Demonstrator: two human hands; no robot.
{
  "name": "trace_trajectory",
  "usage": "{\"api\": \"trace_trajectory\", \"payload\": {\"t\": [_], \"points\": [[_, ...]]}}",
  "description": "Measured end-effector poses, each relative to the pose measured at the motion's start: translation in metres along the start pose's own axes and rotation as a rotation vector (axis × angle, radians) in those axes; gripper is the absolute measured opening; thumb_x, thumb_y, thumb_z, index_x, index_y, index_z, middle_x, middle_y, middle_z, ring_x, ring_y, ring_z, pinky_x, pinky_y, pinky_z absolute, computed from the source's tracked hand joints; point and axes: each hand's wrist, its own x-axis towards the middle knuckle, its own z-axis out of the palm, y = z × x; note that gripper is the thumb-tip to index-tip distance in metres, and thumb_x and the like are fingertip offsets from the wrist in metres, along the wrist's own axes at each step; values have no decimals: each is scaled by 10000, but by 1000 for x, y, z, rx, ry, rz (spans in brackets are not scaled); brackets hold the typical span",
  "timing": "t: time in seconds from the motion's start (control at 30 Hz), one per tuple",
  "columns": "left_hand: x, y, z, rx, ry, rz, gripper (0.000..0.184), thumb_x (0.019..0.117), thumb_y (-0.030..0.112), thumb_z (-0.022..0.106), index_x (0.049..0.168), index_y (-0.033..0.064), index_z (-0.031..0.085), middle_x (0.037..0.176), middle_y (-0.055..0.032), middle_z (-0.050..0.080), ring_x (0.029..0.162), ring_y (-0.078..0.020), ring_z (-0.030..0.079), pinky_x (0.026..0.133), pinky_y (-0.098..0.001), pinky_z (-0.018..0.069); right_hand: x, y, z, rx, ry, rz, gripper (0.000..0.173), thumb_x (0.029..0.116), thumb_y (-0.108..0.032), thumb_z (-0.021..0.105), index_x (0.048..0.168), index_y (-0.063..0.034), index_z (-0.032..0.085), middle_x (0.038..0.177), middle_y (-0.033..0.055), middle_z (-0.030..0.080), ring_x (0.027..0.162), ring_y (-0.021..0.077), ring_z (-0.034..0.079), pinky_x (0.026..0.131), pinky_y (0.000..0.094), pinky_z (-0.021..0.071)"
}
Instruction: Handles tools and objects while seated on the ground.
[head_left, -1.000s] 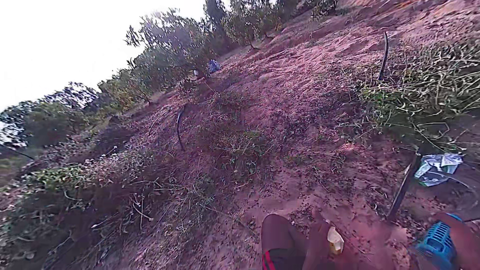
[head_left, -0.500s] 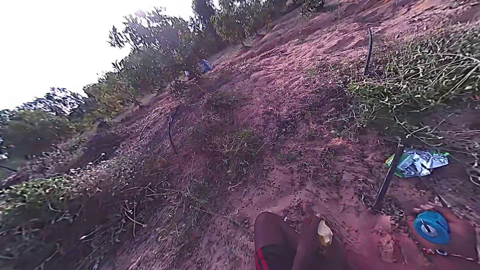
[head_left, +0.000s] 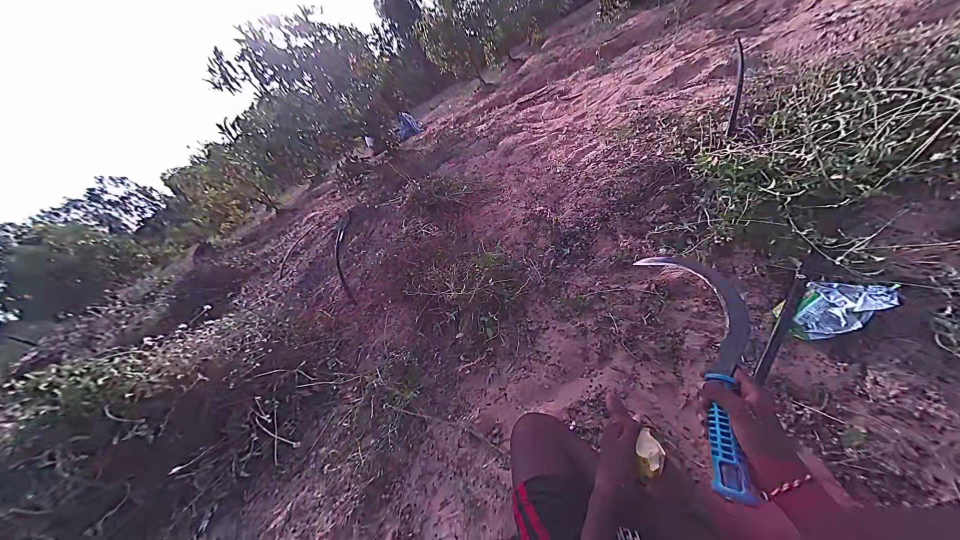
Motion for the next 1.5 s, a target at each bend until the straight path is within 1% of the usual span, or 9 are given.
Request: {"api": "trace_trajectory", "payload": {"t": [0.13,0.3,0.37,0.57,0.63,0.97,1.2,1.37,1.5], "points": [[1,0,-6,-17,36,-11,420,1114,236,368,1062,-66,655,874,-101,648,798,-129,615,801,-339,530,8,11,2,-35,262,-91,393,963,-75,529,1329,44,447,782,53,549,544,105,574,518,285,529],[2,0,6,-15,5,14,408,1106,206,340,1043,-73,630,810,-51,635,726,-63,623,724,-256,544,16,10,-38,101,680,-27,593,1038,-81,521,1549,56,253,1325,272,527,1058,270,611,916,409,516],[6,1,7,6,5,6,418,1107,222,333,1003,-50,631,771,-33,640,680,-54,628,667,-246,548,28,11,-50,134,765,18,578,1051,-110,550,1537,46,278,1324,280,542,1105,306,609,957,446,505],[3,-1,3,34,48,-8,444,1114,277,332,1014,-27,640,779,-35,629,681,-68,616,658,-255,536,53,14,-65,115,784,9,473,1026,-88,550,1458,-4,376,1079,209,595,871,284,624,792,460,529],[4,-2,4,5,74,-14,450,1115,282,345,947,2,654,706,-17,624,597,-60,600,563,-233,516,56,18,-65,88,757,19,476,1036,-132,549,1464,-11,376,1084,223,612,889,300,636,812,487,527],[3,-1,6,21,44,-58,419,1107,282,367,929,11,633,680,-27,597,546,-75,568,499,-236,479,39,32,-34,176,402,163,269,1031,-43,516,1280,37,456,852,115,550,630,163,576,614,303,526],[3,-1,4,21,38,-52,440,1112,284,354,923,10,641,675,-26,598,545,-74,563,504,-235,476,40,39,-36,-58,661,86,471,1034,-109,568,1438,44,381,1088,238,619,929,308,657,853,470,536],[6,-5,2,17,13,-33,423,1103,274,366,895,29,640,676,-23,600,549,-79,566,500,-241,475,11,30,-36,-166,608,29,465,1039,-113,545,1437,52,372,982,202,623,818,272,670,789,445,560],[4,-3,3,13,4,-31,432,1108,264,346,884,28,631,664,-19,591,533,-75,553,489,-234,463,-1,23,-16,-198,505,77,447,1046,-102,539,1440,45,388,1006,205,621,834,267,660,796,433,547]]}}
